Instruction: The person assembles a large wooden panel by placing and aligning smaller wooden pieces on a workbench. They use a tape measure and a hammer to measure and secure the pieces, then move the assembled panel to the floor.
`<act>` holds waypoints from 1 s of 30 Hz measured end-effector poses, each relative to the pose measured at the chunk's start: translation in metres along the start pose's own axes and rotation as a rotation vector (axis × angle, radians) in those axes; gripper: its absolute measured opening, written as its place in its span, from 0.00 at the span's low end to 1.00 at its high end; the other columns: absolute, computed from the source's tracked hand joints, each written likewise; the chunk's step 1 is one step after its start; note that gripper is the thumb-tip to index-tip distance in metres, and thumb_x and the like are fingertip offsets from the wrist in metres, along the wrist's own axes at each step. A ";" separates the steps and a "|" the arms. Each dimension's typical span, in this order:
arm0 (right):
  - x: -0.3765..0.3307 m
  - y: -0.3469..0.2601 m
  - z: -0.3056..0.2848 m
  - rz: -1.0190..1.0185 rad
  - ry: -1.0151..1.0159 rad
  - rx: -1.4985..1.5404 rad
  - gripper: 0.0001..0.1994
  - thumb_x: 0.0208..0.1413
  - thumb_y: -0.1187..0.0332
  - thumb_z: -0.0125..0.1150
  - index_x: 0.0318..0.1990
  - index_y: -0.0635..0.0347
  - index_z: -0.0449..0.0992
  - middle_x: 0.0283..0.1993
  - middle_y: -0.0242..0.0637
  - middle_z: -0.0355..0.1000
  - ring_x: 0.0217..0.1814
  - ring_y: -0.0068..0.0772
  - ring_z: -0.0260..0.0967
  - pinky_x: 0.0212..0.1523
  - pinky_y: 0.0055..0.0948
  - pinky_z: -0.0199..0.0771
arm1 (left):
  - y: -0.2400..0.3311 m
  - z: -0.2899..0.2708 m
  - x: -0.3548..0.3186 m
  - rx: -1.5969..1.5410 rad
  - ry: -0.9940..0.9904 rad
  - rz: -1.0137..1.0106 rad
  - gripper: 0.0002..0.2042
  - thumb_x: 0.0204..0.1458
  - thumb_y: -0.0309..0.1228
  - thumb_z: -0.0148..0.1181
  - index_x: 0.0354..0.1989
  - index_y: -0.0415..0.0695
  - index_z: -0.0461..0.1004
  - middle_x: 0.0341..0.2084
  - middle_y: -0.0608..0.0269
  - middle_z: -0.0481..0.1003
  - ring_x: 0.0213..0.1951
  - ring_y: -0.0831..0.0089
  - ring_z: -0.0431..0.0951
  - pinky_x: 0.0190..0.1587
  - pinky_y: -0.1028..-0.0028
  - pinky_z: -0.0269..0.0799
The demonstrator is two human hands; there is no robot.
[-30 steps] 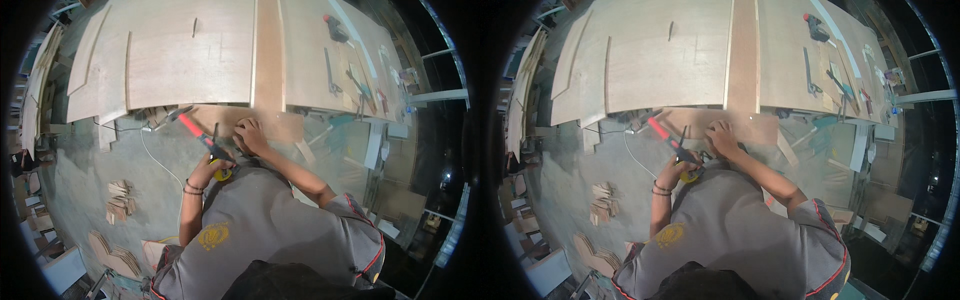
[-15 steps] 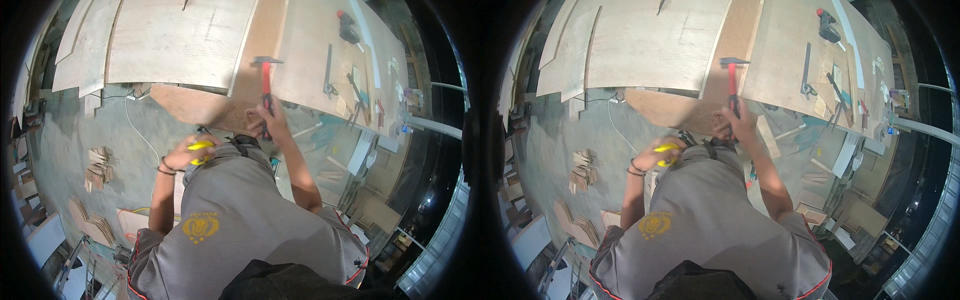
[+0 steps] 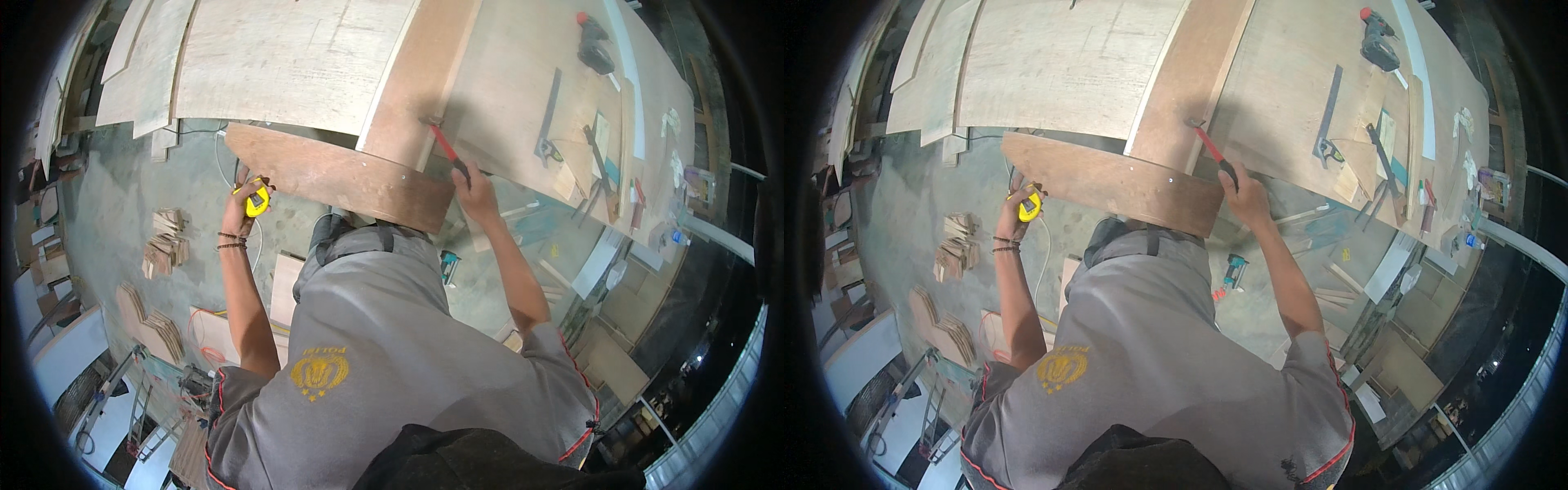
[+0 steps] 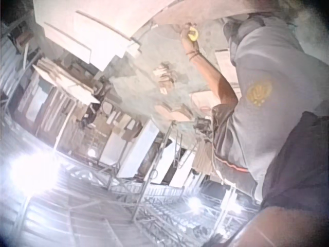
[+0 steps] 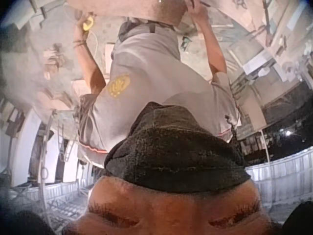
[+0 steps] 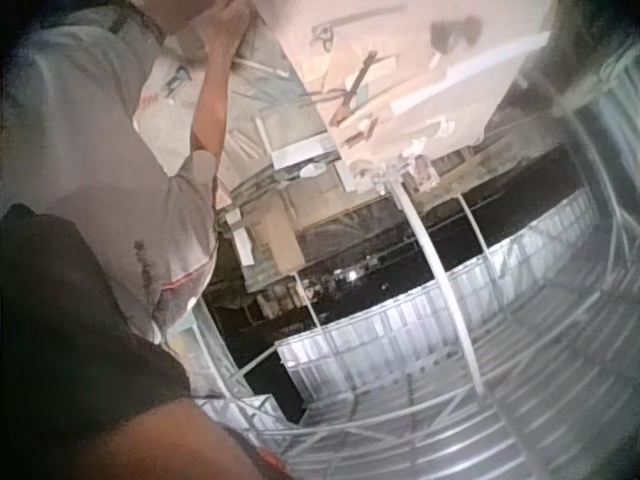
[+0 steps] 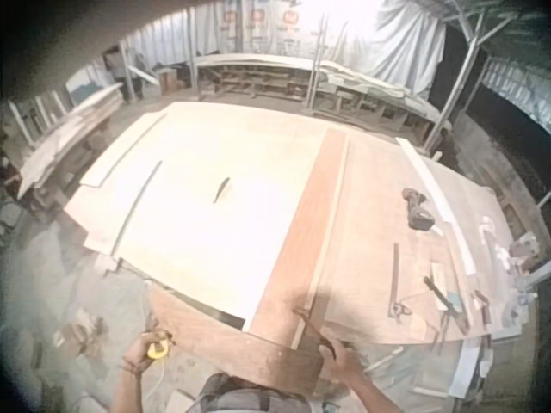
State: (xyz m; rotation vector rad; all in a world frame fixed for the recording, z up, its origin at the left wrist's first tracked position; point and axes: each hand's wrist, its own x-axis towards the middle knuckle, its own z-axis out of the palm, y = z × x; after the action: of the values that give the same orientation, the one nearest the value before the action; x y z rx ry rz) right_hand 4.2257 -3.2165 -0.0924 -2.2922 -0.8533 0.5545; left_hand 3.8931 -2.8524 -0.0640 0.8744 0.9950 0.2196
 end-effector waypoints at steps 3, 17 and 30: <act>0.001 0.007 -0.003 -0.091 0.036 0.122 0.23 0.67 0.47 0.45 0.47 0.60 0.70 0.26 0.54 0.74 0.32 0.63 0.74 0.31 0.54 0.70 | 0.011 0.010 -0.009 0.016 0.050 0.021 0.36 0.53 0.27 0.58 0.71 0.41 0.51 0.44 0.55 0.74 0.40 0.68 0.80 0.29 0.71 0.82; 0.002 0.025 0.016 0.046 -0.053 -0.165 0.19 0.67 0.51 0.48 0.45 0.61 0.70 0.32 0.57 0.75 0.35 0.66 0.73 0.32 0.57 0.70 | 0.019 0.026 -0.023 0.107 0.083 0.028 0.31 0.54 0.29 0.58 0.68 0.42 0.58 0.44 0.54 0.74 0.40 0.69 0.79 0.29 0.71 0.81; 0.009 0.028 0.016 0.087 -0.041 -0.148 0.20 0.65 0.52 0.51 0.42 0.64 0.70 0.32 0.59 0.73 0.37 0.68 0.70 0.37 0.55 0.70 | 0.023 0.026 -0.017 0.225 0.202 0.039 0.34 0.55 0.25 0.56 0.71 0.36 0.52 0.43 0.52 0.79 0.37 0.69 0.80 0.32 0.71 0.79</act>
State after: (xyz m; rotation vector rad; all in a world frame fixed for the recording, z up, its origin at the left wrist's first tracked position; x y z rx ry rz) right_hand 4.2350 -3.2210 -0.1240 -2.4691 -0.8426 0.5960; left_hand 3.9098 -2.8607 -0.0300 1.0934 1.2078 0.2356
